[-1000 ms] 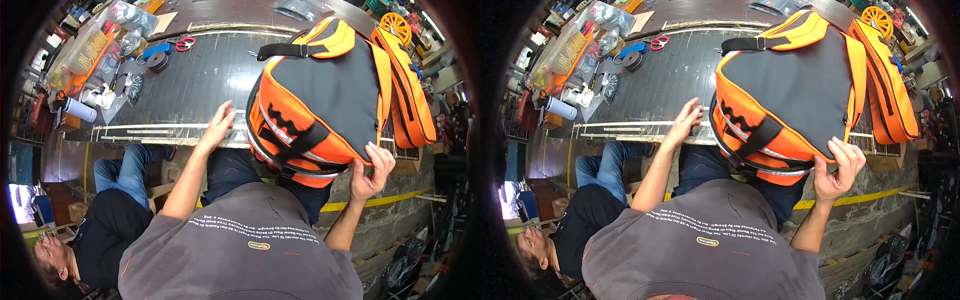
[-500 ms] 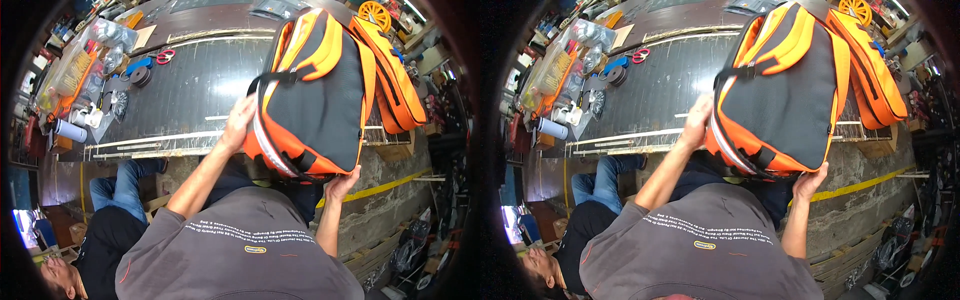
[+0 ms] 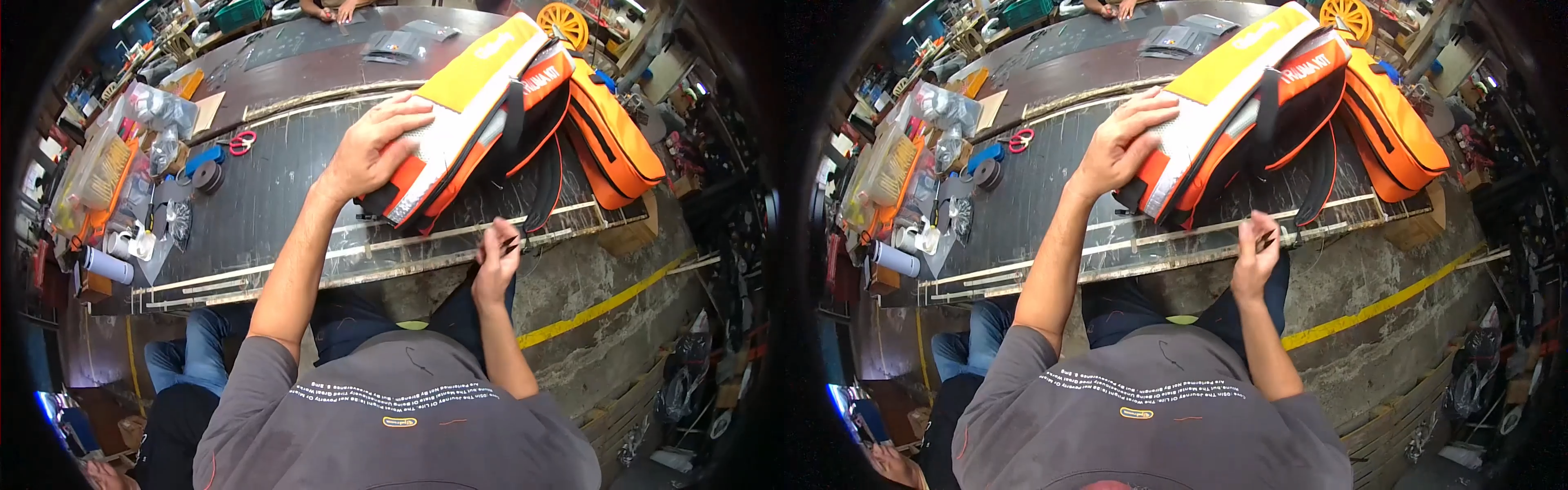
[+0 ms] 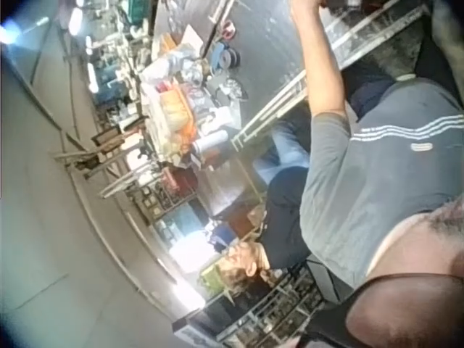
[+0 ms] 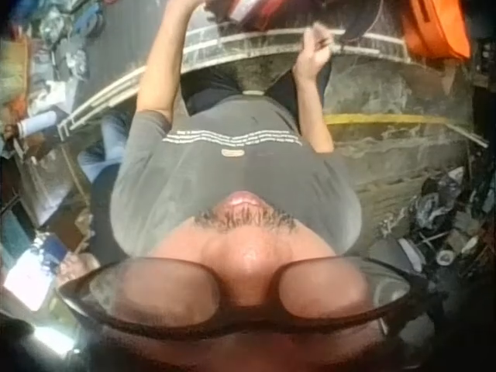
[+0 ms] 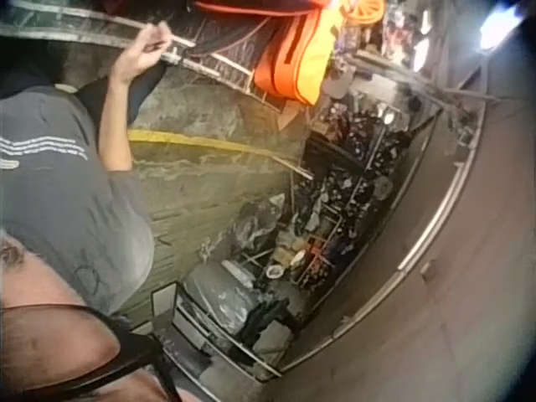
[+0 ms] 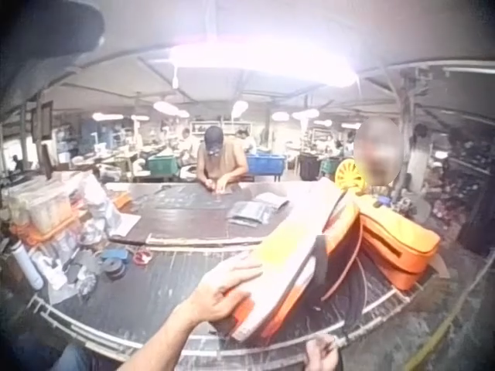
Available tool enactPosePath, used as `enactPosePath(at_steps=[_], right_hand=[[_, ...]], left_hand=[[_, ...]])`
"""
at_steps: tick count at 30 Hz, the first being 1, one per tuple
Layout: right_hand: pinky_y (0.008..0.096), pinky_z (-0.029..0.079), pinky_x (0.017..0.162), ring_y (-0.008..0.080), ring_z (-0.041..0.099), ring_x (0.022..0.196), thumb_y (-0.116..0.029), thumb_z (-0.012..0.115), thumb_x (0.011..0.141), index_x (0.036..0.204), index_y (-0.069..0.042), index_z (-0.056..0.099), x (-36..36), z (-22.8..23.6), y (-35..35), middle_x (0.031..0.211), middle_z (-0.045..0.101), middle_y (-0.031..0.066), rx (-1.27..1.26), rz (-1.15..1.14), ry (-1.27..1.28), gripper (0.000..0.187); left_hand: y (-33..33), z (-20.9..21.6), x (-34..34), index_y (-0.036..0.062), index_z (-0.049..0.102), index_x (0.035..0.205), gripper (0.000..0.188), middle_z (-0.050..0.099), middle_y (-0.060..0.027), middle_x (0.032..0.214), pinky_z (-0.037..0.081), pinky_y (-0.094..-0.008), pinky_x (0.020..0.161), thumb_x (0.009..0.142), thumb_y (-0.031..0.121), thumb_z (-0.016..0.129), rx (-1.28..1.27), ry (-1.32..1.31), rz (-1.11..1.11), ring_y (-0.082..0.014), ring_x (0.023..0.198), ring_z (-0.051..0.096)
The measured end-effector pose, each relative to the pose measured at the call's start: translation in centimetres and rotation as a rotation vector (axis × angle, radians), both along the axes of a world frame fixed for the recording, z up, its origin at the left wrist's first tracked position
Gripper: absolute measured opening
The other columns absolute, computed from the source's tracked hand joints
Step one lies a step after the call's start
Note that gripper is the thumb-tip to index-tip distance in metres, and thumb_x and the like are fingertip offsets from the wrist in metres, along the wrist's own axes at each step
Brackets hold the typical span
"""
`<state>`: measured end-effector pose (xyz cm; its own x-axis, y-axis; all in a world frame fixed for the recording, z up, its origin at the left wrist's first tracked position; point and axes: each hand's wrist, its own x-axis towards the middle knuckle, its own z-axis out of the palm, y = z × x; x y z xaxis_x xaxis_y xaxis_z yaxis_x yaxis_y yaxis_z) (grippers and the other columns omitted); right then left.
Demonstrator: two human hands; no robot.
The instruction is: Checking the straps, zippers, and compartments of an orange emergency backpack and writing on a label.
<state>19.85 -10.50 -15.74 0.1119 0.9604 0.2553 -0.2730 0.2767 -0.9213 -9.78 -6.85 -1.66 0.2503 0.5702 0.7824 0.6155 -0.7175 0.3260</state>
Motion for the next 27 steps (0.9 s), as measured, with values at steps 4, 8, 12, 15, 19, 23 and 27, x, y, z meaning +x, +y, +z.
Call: enactPosePath(at_steps=[4, 8, 12, 15, 19, 23, 27], right_hand=[[0.0273, 0.046, 0.072, 0.0102, 0.052, 0.081, -0.008, 0.082, 0.099, 0.131, -0.003, 0.074, -0.4, 8.7, 2.9, 0.096, 0.059, -0.0009, 0.465, 0.041, -0.45, 0.034], [0.0372, 0.055, 0.071, 0.0256, 0.066, 0.081, -0.015, 0.097, 0.08, 0.123, -0.007, 0.08, -4.0, 13.5, 5.1, 0.091, 0.065, 0.0093, 0.794, -0.004, -0.748, 0.048], [0.0415, 0.05, 0.066, 0.027, 0.061, 0.069, -0.008, 0.088, 0.09, 0.11, -0.008, 0.081, -8.4, 13.3, 7.2, 0.074, 0.058, 0.0058, 1.008, -0.079, -0.584, 0.021], [0.0359, 0.048, 0.062, 0.0217, 0.06, 0.066, -0.002, 0.085, 0.095, 0.099, -0.003, 0.076, -9.9, 12.1, 8.0, 0.08, 0.065, 0.0073, 0.927, -0.095, -0.575, 0.01], [0.0417, 0.046, 0.059, 0.0287, 0.056, 0.061, -0.008, 0.082, 0.099, 0.082, -0.006, 0.062, -8.1, 10.4, 5.6, 0.071, 0.054, 0.0086, 0.834, 0.082, -0.544, 0.026], [0.0354, 0.047, 0.056, 0.0224, 0.061, 0.057, -0.021, 0.091, 0.093, 0.069, -0.005, 0.062, -6.6, 10.4, 3.2, 0.065, 0.06, 0.0076, 0.568, 0.228, -1.011, 0.04], [0.0308, 0.054, 0.06, 0.0136, 0.07, 0.062, -0.019, 0.09, 0.094, 0.096, -0.001, 0.084, -10.5, 11.2, 3.7, 0.075, 0.076, 0.0098, 0.449, 0.17, -0.653, 0.02]], left_hand=[[0.3, -0.6, -0.2, 0.0046, 0.076, 0.138, 0.034, 0.072, -0.0157, 0.148, 0.041, -0.0494, 0.128, 0.107, 0.008, 0.063, -0.04, -0.034, 0.023, -0.0369, 0.153, 0.055], [1.1, -0.2, -0.7, 0.0046, 0.077, 0.135, 0.031, 0.074, -0.0145, 0.145, 0.044, -0.0476, 0.125, 0.107, 0.008, 0.064, 0.024, -0.032, 0.061, -0.0351, 0.147, 0.06], [1.2, -1.9, -2.5, 0.0056, 0.079, 0.124, 0.025, 0.078, -0.0146, 0.12, 0.056, -0.044, 0.103, 0.103, 0.001, 0.066, 0.262, -0.238, 0.405, -0.0341, 0.115, 0.072], [-1.2, -4.5, -3.0, 0.0014, 0.074, 0.122, 0.025, 0.074, -0.0141, 0.113, 0.057, -0.0401, 0.092, 0.101, -0.005, 0.062, 0.305, -0.595, 0.517, -0.0299, 0.102, 0.072], [-6.8, -8.5, -2.0, 0.0041, 0.069, 0.124, 0.039, 0.073, -0.0173, 0.117, 0.059, -0.0421, 0.095, 0.088, 0.003, 0.083, 0.327, -0.345, 0.46, -0.0332, 0.107, 0.073], [-7.5, -10.5, -0.2, 0.0077, 0.065, 0.142, 0.065, 0.064, -0.0211, 0.144, 0.062, -0.0367, 0.084, 0.083, 0.008, 0.092, 0.018, -0.402, 0.448, -0.0318, 0.115, 0.073], [-5.9, -9.8, -0.5, 0.0066, 0.062, 0.145, 0.068, 0.065, -0.0158, 0.134, 0.06, -0.0331, 0.075, 0.085, 0.01, 0.093, 0.015, -0.471, 0.481, -0.024, 0.103, 0.07]])
